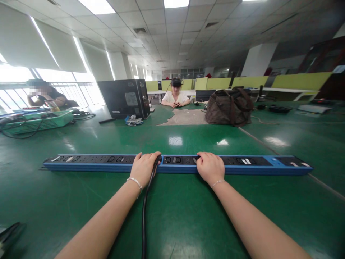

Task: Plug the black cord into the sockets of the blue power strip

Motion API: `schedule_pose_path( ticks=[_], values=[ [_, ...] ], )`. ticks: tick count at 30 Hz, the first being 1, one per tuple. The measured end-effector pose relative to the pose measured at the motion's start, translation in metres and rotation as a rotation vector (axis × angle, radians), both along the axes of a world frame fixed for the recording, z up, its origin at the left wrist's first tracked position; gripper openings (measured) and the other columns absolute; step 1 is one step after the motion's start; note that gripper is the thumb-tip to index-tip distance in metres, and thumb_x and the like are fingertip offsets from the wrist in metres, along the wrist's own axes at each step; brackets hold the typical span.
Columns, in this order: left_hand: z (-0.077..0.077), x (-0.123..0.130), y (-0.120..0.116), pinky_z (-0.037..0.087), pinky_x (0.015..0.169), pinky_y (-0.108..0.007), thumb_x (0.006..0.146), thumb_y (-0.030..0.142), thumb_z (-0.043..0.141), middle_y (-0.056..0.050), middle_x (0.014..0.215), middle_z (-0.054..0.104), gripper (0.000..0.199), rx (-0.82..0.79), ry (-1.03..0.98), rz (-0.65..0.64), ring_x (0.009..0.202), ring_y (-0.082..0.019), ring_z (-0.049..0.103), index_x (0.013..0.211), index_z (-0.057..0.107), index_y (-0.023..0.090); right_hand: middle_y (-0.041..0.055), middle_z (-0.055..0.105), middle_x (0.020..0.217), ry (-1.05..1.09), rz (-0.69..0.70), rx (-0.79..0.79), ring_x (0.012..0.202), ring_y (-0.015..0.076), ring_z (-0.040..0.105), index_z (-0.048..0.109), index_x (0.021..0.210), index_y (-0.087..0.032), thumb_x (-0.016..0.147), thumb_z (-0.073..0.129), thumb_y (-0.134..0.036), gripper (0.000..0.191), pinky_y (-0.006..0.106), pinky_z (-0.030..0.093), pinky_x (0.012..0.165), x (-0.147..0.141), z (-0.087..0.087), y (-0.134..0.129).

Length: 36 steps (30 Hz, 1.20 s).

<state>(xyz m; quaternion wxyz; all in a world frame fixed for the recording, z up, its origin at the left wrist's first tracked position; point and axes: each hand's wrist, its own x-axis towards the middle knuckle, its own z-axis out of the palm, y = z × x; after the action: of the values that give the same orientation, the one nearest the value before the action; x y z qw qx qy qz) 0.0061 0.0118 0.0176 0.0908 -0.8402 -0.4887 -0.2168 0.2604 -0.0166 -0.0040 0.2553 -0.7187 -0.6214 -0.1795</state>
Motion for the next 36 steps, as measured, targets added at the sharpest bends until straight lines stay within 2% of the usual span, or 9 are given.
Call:
schedule_pose_path(
  ticks=[5,10,18,22,26,29,31,33,36],
  values=[
    [-0.002,-0.002,-0.004,0.029,0.102,-0.05,0.091,0.036,0.037,-0.004,0.114,0.065,0.033,0.056,0.002,-0.01,0.106,-0.021,0.059,0.12,0.051,0.027,0.0032,0.07,0.097,0.0,-0.002,-0.007,0.091,0.0166,0.06,0.069,0.093,-0.021,0.08,0.043,-0.019,0.029,0.029,0.034,0.081,0.0,0.0,-0.001],
    [-0.007,-0.006,-0.003,0.036,0.098,-0.044,0.09,0.043,0.038,-0.005,0.119,0.063,0.04,0.068,0.024,-0.063,0.105,-0.02,0.059,0.125,0.048,0.026,0.0037,0.07,0.098,0.009,0.006,-0.014,0.092,0.0171,0.059,0.069,0.094,-0.021,0.081,0.043,-0.019,0.029,0.03,0.034,0.082,0.001,0.002,-0.001],
    [-0.007,-0.004,0.0,0.04,0.095,-0.039,0.089,0.045,0.039,-0.003,0.118,0.064,0.04,-0.002,-0.042,-0.041,0.104,-0.019,0.06,0.125,0.049,0.029,0.0047,0.07,0.098,0.012,0.024,-0.013,0.093,0.018,0.06,0.068,0.095,-0.02,0.081,0.042,-0.018,0.03,0.031,0.037,0.082,0.002,0.001,-0.001],
    [-0.009,-0.002,0.0,0.042,0.095,-0.04,0.089,0.042,0.039,-0.004,0.117,0.064,0.04,0.007,-0.058,-0.04,0.105,-0.019,0.06,0.126,0.048,0.029,0.0063,0.069,0.102,0.023,0.088,0.068,0.095,0.019,0.06,0.065,0.103,-0.017,0.082,0.041,-0.017,0.032,0.034,0.038,0.085,0.003,0.001,-0.002],
    [-0.017,-0.003,0.005,0.041,0.096,-0.039,0.088,0.04,0.043,-0.01,0.114,0.065,0.048,0.043,-0.049,-0.047,0.105,-0.021,0.06,0.131,0.041,0.018,0.0074,0.064,0.112,-0.006,0.427,0.188,0.104,0.0186,0.055,0.061,0.109,-0.016,0.082,0.042,-0.016,0.033,0.034,0.038,0.094,-0.024,0.008,-0.009],
    [-0.02,-0.005,0.009,0.042,0.093,-0.038,0.087,0.039,0.043,-0.016,0.112,0.064,0.054,0.045,-0.019,-0.051,0.104,-0.022,0.061,0.132,0.038,0.009,0.0061,0.059,0.123,-0.046,0.664,0.159,0.114,0.0193,0.049,0.056,0.118,-0.018,0.082,0.046,-0.016,0.038,0.036,0.035,0.099,-0.062,0.011,-0.016],
    [-0.02,-0.007,0.011,0.043,0.092,-0.037,0.087,0.035,0.044,-0.017,0.112,0.064,0.052,0.023,-0.003,-0.068,0.104,-0.023,0.061,0.131,0.037,0.008,0.0069,0.055,0.128,-0.034,0.721,0.122,0.119,0.021,0.045,0.052,0.123,-0.017,0.081,0.049,-0.019,0.042,0.039,0.033,0.102,-0.085,0.01,-0.018],
    [-0.018,-0.009,0.011,0.044,0.091,-0.037,0.086,0.029,0.044,-0.015,0.112,0.064,0.048,-0.007,-0.007,-0.082,0.105,-0.022,0.06,0.13,0.038,0.01,0.0094,0.055,0.127,0.024,0.726,0.103,0.117,0.0208,0.048,0.052,0.123,-0.015,0.08,0.053,-0.024,0.044,0.038,0.037,0.099,-0.102,0.008,-0.017],
    [-0.018,-0.009,0.012,0.043,0.092,-0.037,0.084,0.021,0.042,-0.013,0.114,0.064,0.043,-0.031,-0.034,-0.08,0.108,-0.021,0.059,0.127,0.041,0.014,0.0095,0.061,0.118,0.09,0.657,0.135,0.111,0.02,0.052,0.058,0.112,-0.017,0.082,0.051,-0.026,0.032,0.036,0.041,0.095,-0.116,0.007,-0.011]
  ],
)
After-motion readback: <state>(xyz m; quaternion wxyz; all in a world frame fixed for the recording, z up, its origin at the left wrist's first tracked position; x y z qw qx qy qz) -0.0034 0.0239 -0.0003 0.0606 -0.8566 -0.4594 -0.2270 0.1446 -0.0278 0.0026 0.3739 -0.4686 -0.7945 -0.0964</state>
